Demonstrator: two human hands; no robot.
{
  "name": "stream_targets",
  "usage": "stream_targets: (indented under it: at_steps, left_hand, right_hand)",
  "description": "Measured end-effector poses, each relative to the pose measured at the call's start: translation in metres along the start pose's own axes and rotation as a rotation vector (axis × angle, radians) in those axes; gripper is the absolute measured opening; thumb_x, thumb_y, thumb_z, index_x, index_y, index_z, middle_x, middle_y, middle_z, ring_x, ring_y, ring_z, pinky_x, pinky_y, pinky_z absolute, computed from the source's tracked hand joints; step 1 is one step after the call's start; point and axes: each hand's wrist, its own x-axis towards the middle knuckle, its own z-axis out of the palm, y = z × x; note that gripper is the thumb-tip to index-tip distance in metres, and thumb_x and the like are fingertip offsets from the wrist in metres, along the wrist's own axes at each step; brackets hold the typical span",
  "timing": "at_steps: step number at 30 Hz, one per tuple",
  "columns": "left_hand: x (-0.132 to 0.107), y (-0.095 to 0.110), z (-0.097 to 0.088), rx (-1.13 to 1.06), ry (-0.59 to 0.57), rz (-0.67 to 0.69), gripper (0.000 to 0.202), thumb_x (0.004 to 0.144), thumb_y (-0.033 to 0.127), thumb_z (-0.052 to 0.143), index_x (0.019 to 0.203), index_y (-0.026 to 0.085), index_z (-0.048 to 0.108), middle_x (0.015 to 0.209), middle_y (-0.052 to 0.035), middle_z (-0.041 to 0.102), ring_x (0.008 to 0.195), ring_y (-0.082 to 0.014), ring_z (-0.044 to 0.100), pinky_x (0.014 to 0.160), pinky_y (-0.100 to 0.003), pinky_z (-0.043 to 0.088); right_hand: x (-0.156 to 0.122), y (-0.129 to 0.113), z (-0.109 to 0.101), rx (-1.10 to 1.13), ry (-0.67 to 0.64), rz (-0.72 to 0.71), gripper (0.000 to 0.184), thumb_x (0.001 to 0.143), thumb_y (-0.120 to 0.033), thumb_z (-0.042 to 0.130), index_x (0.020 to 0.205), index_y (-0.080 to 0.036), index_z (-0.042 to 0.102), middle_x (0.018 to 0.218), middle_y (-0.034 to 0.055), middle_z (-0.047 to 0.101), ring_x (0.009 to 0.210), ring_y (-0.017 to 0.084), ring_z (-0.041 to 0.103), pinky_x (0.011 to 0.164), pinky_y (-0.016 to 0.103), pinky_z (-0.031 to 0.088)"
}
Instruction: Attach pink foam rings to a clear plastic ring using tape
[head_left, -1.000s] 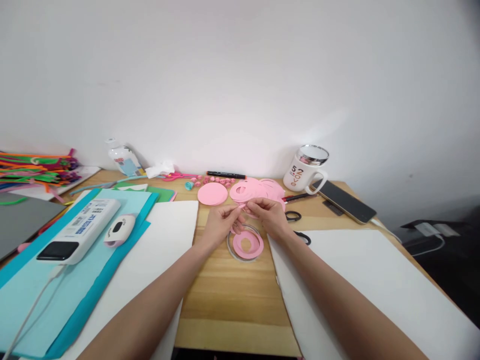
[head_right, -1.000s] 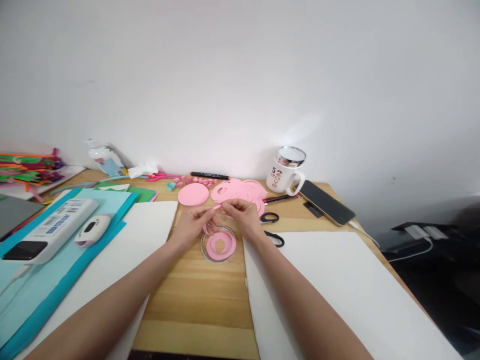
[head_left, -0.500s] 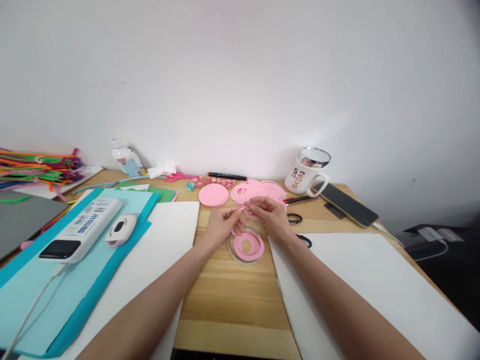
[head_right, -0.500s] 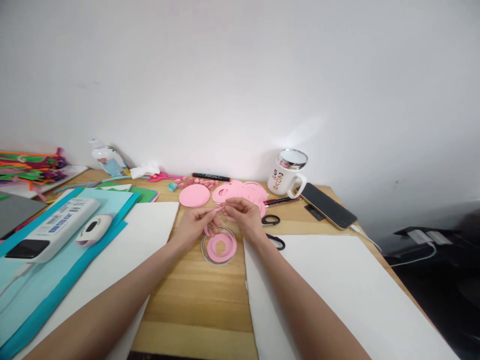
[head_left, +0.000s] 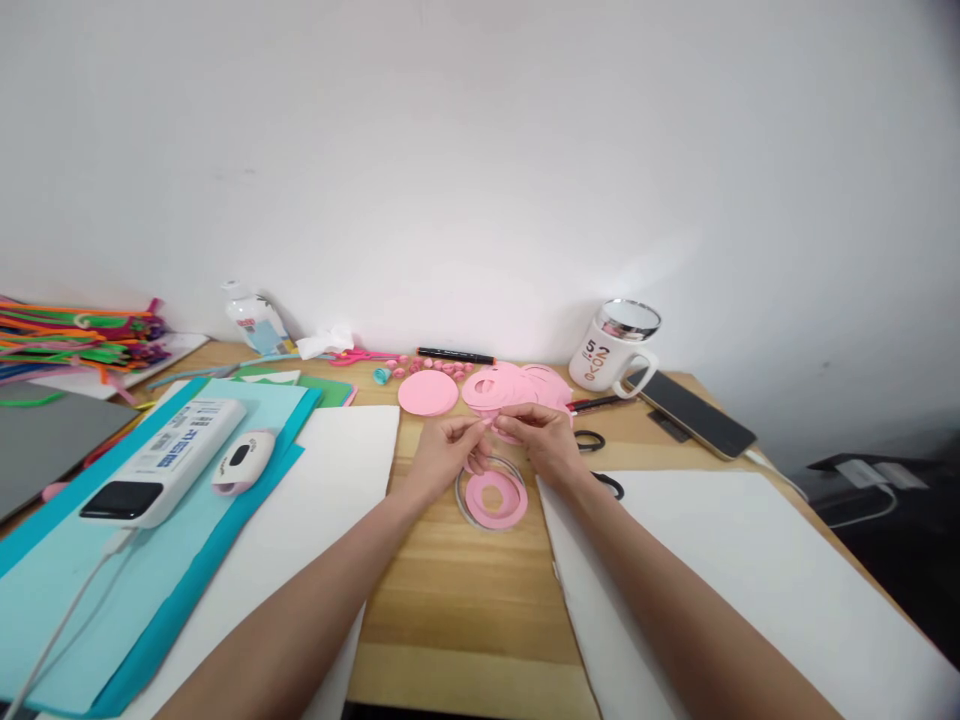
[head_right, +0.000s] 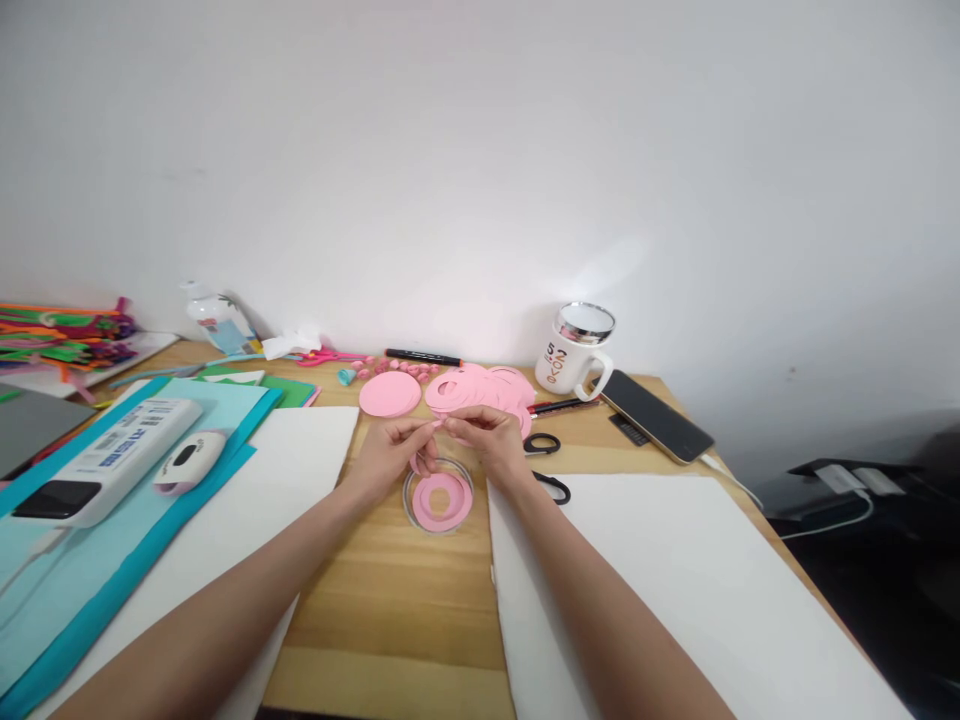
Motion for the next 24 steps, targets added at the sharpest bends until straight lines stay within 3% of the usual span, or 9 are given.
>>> stream_targets:
  at_steps: [6,12,24]
  left_hand:
    - [0.0002,-0.0003,-0.0014,0.033,0.034,-0.005,0.032,0.072,0.042,0.058,0.06,0.013,0.06,0.046,0.0004,0.057,0.04,-0.0092,0.054,0.04,-0.017,0.042]
    - [0.001,-0.0031,-0.0018,0.003,0.018,-0.009,0.03,0.071,0.043,0.06,0.069,0.013,0.063,0.051,-0.0001,0.058,0.042,-0.01,0.055,0.04,-0.019,0.043]
    - [-0.0017,0.0041,0.0007,0.041,0.008,-0.004,0.029,0.072,0.041,0.059,0.061,0.014,0.061,0.05,0.0005,0.06,0.044,-0.0108,0.057,0.042,-0.019,0.045]
  right_hand:
    - [0.0001,-0.0002,-0.0004,-0.024,-0.044,0.015,0.027,0.057,-0.034,0.073,0.078,-0.018,0.069,0.077,0.0051,0.069,0.076,0.019,0.063,0.075,0.034,0.05]
    - [-0.001,-0.0018,0.0011,-0.002,-0.053,0.003,0.03,0.058,-0.036,0.072,0.082,-0.018,0.068,0.094,0.0076,0.068,0.086,0.021,0.062,0.08,0.037,0.049]
    - [-0.0015,-0.0041,0.0026,-0.015,-0.042,-0.038,0.028,0.053,-0.036,0.075,0.072,-0.018,0.066,0.071,0.0033,0.067,0.064,0.016,0.061,0.062,0.03,0.05]
